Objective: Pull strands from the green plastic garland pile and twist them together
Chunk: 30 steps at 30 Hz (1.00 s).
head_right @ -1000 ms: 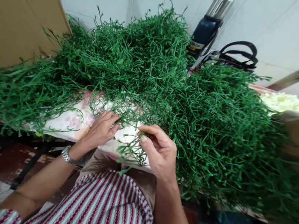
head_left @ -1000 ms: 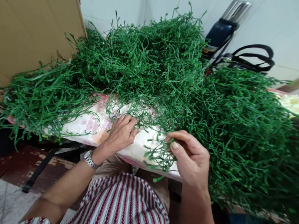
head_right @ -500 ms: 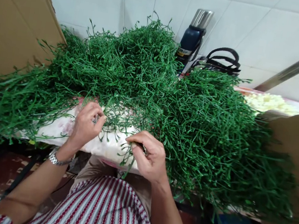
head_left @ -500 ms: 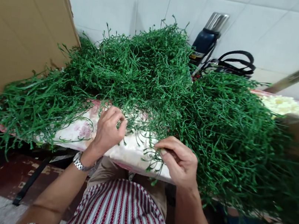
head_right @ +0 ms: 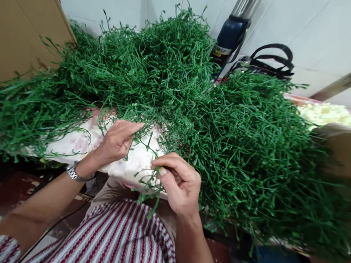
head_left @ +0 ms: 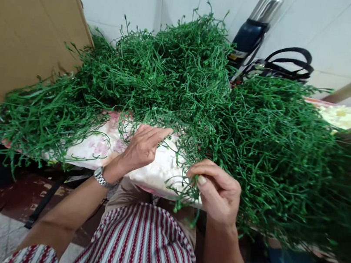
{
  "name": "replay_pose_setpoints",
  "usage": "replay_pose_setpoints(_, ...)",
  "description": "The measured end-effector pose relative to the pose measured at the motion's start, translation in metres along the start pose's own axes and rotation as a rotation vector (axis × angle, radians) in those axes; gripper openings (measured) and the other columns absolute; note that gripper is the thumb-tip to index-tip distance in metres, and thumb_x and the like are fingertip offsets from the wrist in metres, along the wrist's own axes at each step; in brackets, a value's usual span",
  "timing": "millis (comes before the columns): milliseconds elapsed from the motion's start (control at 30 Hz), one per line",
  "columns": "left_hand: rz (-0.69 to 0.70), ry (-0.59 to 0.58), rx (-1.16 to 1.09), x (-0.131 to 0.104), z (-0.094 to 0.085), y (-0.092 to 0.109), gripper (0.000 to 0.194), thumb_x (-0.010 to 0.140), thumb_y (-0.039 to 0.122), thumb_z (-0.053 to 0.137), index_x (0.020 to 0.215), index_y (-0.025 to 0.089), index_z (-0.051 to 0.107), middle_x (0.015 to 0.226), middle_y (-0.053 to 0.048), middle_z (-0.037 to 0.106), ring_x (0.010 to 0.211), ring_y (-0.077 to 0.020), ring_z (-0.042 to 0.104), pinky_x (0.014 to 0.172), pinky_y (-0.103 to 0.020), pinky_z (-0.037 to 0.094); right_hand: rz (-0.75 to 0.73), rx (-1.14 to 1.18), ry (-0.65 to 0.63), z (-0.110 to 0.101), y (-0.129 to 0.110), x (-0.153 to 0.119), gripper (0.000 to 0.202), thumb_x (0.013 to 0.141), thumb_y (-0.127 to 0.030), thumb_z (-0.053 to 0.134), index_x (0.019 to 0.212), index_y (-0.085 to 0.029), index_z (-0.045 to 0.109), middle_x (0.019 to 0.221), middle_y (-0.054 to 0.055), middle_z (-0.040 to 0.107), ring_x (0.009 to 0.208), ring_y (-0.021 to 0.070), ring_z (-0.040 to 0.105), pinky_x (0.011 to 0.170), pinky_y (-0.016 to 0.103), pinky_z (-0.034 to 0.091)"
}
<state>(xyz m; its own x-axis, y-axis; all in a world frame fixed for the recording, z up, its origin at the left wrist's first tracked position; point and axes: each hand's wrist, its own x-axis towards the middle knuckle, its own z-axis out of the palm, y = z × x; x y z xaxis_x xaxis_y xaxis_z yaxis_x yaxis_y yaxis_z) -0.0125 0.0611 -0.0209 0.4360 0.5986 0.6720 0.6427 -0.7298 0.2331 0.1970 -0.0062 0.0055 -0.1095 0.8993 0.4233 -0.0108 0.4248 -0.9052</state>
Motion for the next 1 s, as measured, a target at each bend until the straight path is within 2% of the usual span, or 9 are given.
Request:
replay_pose_setpoints(100, -0.026, 0.04, 0.033, 0.001, -0.005, -0.001, 0.043, 0.072, 0.003, 0.04, 0.11, 0.018, 0.057, 0.101, -0.008, 0.066, 0.092, -0.0188, 0.058, 0.084, -0.036, 0.038, 0.029, -0.135, 0.034, 0.001, 0.003, 0.002, 0.015, 0.08, -0.016, 0.054, 0.089, -0.02, 0.066, 0.082, 0.004, 0.063, 0.073, 0.0149, 0.058, 0.064, 0.028, 0.047)
replay_pose_setpoints(233, -0.116, 0.065, 0.104, -0.004, -0.008, -0.001, 0.038, 0.068, 0.004, 0.045, 0.098, 0.018, 0.062, 0.086, -0.005, 0.067, 0.085, -0.0199, 0.057, 0.086, -0.04, 0.037, -0.062, -0.287, -0.028, 0.002, 0.01, 0.002, 0.016, 0.079, -0.014, 0.056, 0.087, -0.023, 0.067, 0.081, 0.003, 0.066, 0.088, 0.0186, 0.058, 0.081, 0.036, 0.046)
replay_pose_setpoints(333, -0.191, 0.038, 0.146, -0.012, -0.007, 0.0, 0.035, 0.067, 0.004, 0.045, 0.094, 0.019, 0.063, 0.076, -0.003, 0.066, 0.083, -0.0209, 0.056, 0.088, -0.043, 0.035, -0.048, -0.195, -0.059, 0.003, 0.015, -0.002, 0.017, 0.08, -0.013, 0.054, 0.088, -0.022, 0.066, 0.081, 0.003, 0.066, 0.081, 0.0167, 0.058, 0.075, 0.034, 0.047)
replay_pose_setpoints(433, -0.227, -0.003, 0.105, -0.017, -0.013, 0.009, 0.036, 0.07, 0.005, 0.046, 0.099, 0.019, 0.061, 0.084, -0.004, 0.067, 0.089, -0.0214, 0.056, 0.091, -0.045, 0.035, -0.04, -0.066, -0.05, 0.004, 0.019, -0.003, 0.017, 0.081, -0.013, 0.051, 0.089, -0.02, 0.065, 0.083, 0.004, 0.065, 0.079, 0.0161, 0.059, 0.073, 0.032, 0.048)
replay_pose_setpoints(600, -0.1, 0.005, -0.102, -0.009, -0.036, 0.043, 0.043, 0.074, 0.008, 0.048, 0.114, 0.022, 0.053, 0.115, -0.006, 0.058, 0.112, -0.0225, 0.049, 0.1, -0.046, 0.035, -0.148, -0.067, -0.206, 0.01, 0.02, 0.001, 0.022, 0.081, -0.009, 0.044, 0.082, -0.019, 0.064, 0.078, 0.004, 0.065, 0.076, 0.016, 0.06, 0.074, 0.035, 0.047)
replay_pose_setpoints(667, -0.028, -0.085, -0.198, -0.004, -0.039, 0.053, 0.04, 0.076, 0.005, 0.044, 0.112, 0.022, 0.054, 0.11, -0.006, 0.06, 0.109, -0.0205, 0.051, 0.097, -0.042, 0.04, -0.209, -0.103, -0.257, 0.015, 0.017, 0.003, 0.025, 0.08, -0.006, 0.041, 0.081, -0.019, 0.063, 0.077, 0.003, 0.065, 0.076, 0.0153, 0.06, 0.075, 0.035, 0.047)
replay_pose_setpoints(733, -0.007, -0.197, -0.272, -0.003, -0.036, 0.056, 0.033, 0.077, 0.003, 0.04, 0.101, 0.018, 0.057, 0.095, -0.006, 0.063, 0.098, -0.0187, 0.055, 0.09, -0.038, 0.044, -0.259, -0.129, -0.281, 0.02, 0.016, 0.004, 0.027, 0.079, -0.004, 0.041, 0.081, -0.02, 0.063, 0.08, 0.002, 0.064, 0.078, 0.0143, 0.06, 0.075, 0.033, 0.048)
replay_pose_setpoints(833, -0.083, -0.221, -0.305, -0.009, -0.027, 0.052, 0.022, 0.078, 0.002, 0.039, 0.081, 0.015, 0.057, 0.075, -0.004, 0.061, 0.08, -0.0163, 0.056, 0.08, -0.034, 0.046, -0.272, -0.191, -0.258, 0.025, 0.014, 0.003, 0.028, 0.079, -0.004, 0.045, 0.087, -0.021, 0.065, 0.092, 0.004, 0.062, 0.086, 0.014, 0.059, 0.075, 0.03, 0.049)
replay_pose_setpoints(1000, -0.209, -0.047, -0.226, -0.022, -0.015, 0.05, 0.021, 0.073, 0.002, 0.042, 0.08, 0.014, 0.058, 0.072, -0.005, 0.06, 0.071, -0.0157, 0.054, 0.068, -0.03, 0.043, -0.141, -0.294, -0.053, 0.031, 0.015, -0.013, 0.039, 0.083, -0.011, 0.048, 0.121, -0.023, 0.05, 0.094, 0.005, 0.059, 0.082, 0.0139, 0.057, 0.074, 0.031, 0.048)
